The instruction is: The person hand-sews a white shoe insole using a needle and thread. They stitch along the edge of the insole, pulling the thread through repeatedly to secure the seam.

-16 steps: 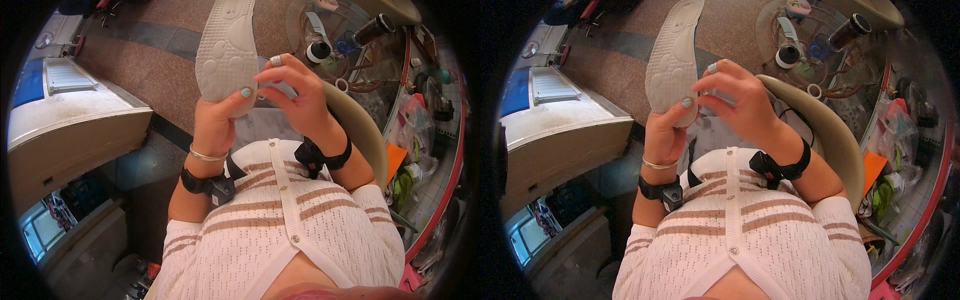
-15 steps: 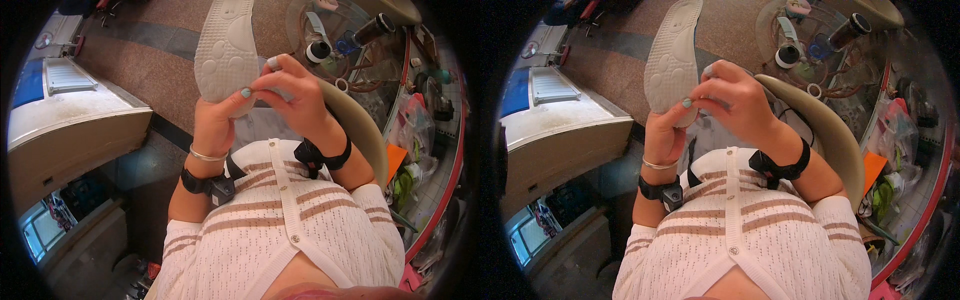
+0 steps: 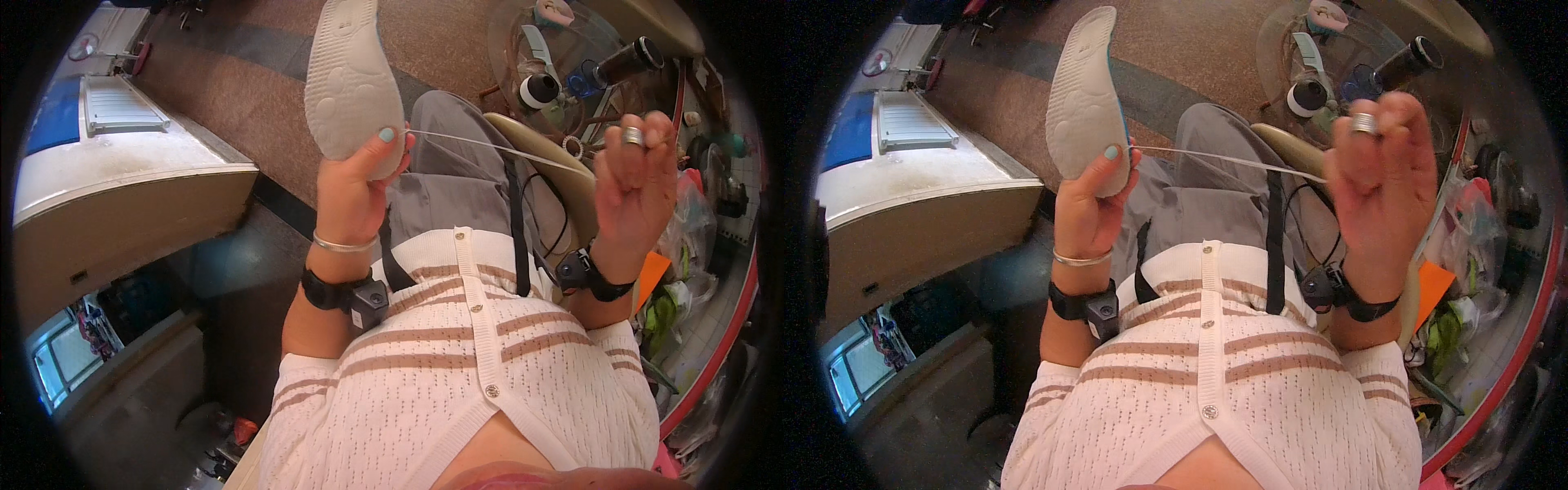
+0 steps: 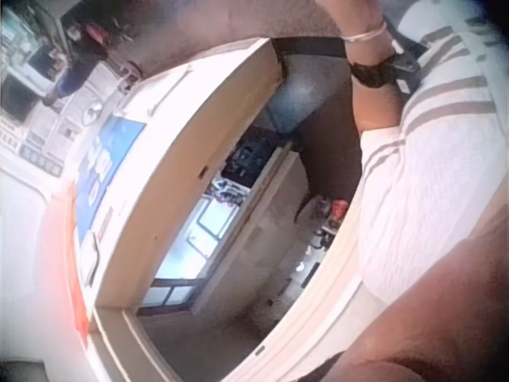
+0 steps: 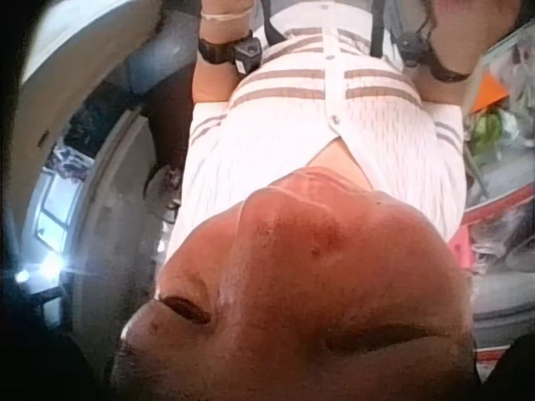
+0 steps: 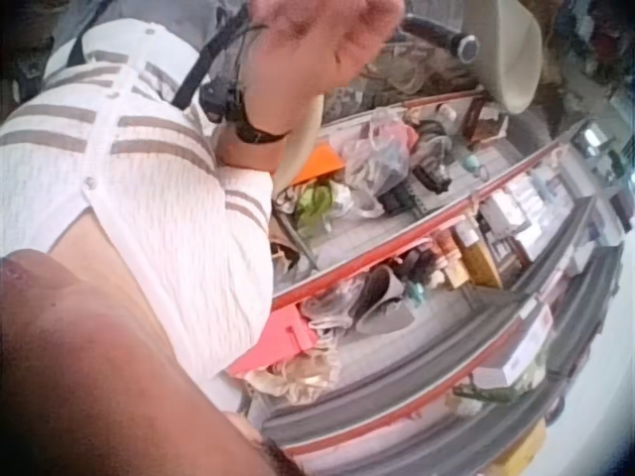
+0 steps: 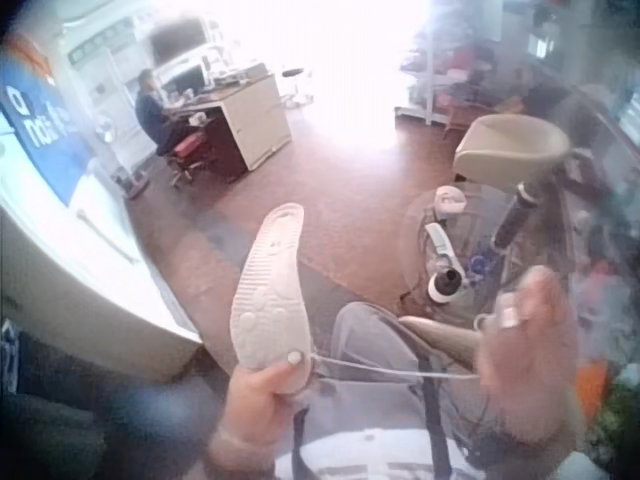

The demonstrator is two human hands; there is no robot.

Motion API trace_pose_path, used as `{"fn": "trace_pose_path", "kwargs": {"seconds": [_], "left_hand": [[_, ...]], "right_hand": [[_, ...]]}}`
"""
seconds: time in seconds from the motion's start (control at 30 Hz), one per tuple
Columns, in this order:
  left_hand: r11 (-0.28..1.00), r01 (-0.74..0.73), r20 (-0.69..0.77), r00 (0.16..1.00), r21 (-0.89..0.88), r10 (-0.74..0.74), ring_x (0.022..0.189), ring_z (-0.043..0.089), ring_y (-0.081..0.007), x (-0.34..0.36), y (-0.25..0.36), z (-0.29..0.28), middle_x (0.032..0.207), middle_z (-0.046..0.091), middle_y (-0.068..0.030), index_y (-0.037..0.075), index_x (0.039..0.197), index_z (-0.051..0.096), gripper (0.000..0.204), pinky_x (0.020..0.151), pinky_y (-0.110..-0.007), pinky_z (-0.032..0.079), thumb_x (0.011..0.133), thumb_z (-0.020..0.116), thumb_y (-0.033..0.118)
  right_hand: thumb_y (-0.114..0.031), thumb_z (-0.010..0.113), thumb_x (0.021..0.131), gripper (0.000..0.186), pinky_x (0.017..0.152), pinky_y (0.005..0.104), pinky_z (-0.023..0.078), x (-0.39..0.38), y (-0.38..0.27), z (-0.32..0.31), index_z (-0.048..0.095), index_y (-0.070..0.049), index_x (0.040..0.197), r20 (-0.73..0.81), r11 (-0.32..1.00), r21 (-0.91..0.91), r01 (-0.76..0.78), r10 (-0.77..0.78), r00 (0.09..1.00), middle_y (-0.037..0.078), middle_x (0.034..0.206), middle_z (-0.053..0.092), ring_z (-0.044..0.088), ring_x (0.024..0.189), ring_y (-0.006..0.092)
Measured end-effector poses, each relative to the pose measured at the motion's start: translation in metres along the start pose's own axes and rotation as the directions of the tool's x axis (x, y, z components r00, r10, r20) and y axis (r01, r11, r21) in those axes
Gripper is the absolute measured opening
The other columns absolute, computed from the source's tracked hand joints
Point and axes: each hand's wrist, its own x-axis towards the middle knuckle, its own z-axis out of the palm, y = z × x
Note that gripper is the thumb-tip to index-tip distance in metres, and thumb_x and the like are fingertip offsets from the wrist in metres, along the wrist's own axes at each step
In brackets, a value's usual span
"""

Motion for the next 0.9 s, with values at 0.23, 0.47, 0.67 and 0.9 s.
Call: {"fn": "trace_pose_path", "kwargs": {"seconds": [0.23, 0.47, 0.67, 0.9], "left_hand": [[0.999, 0.039, 0.05, 0.998, -0.011, -0.038, 0.083, 0.06, -0.017, 0.0, -0.001, 0.004, 0.091, 0.06, -0.0071, 0.003, 0.101, 0.054, 0.026, 0.069, -0.025, 0.05, 0.076, 0.062, 0.007], [0.996, 0.059, 0.125, 0.991, -0.06, -0.051, 0.082, 0.059, -0.0175, -0.002, -0.005, 0.009, 0.091, 0.06, -0.0083, 0.002, 0.102, 0.052, 0.027, 0.071, -0.026, 0.05, 0.077, 0.061, 0.006], [0.98, 0.139, 0.167, 0.979, -0.144, -0.115, 0.082, 0.059, -0.0165, -0.005, -0.005, 0.009, 0.091, 0.06, -0.0078, 0.001, 0.101, 0.053, 0.023, 0.073, -0.027, 0.05, 0.079, 0.059, 0.005], [0.966, 0.172, 0.19, 0.972, -0.191, -0.135, 0.082, 0.059, -0.0154, -0.005, -0.006, 0.007, 0.091, 0.061, -0.0075, 0.001, 0.099, 0.054, 0.021, 0.075, -0.028, 0.05, 0.079, 0.059, 0.007]], "right_hand": [[-0.01, 0.049, 0.087, 0.009, 0.045, 0.0165, 0.025, -0.012, 0.004, -0.031, 0.05, -0.004, 0.094, -0.318, 0.962, -0.273, -0.024, -0.067, 0.946, -0.001, 0.074, 0.046, 0.03, 0.053, 0.0038], [0.0, 0.053, 0.082, 0.01, 0.053, 0.0168, 0.035, -0.002, 0.05, -0.003, 0.056, -0.002, 0.091, -0.173, 0.811, -0.546, -0.211, 0.137, 0.975, -0.001, 0.078, 0.052, 0.043, 0.06, 0.0036], [0.004, 0.057, 0.076, 0.009, 0.055, 0.0177, 0.037, 0.006, 0.08, 0.01, 0.061, 0.0, 0.083, 0.016, 0.716, -0.692, -0.093, 0.144, 0.989, 0.001, 0.073, 0.047, 0.045, 0.064, 0.0055], [0.004, 0.057, 0.076, 0.008, 0.052, 0.0187, 0.035, 0.002, 0.084, 0.011, 0.061, 0.0, 0.082, 0.031, 0.705, -0.701, -0.109, 0.183, 0.983, 0.001, 0.071, 0.045, 0.043, 0.061, 0.0058]]}}
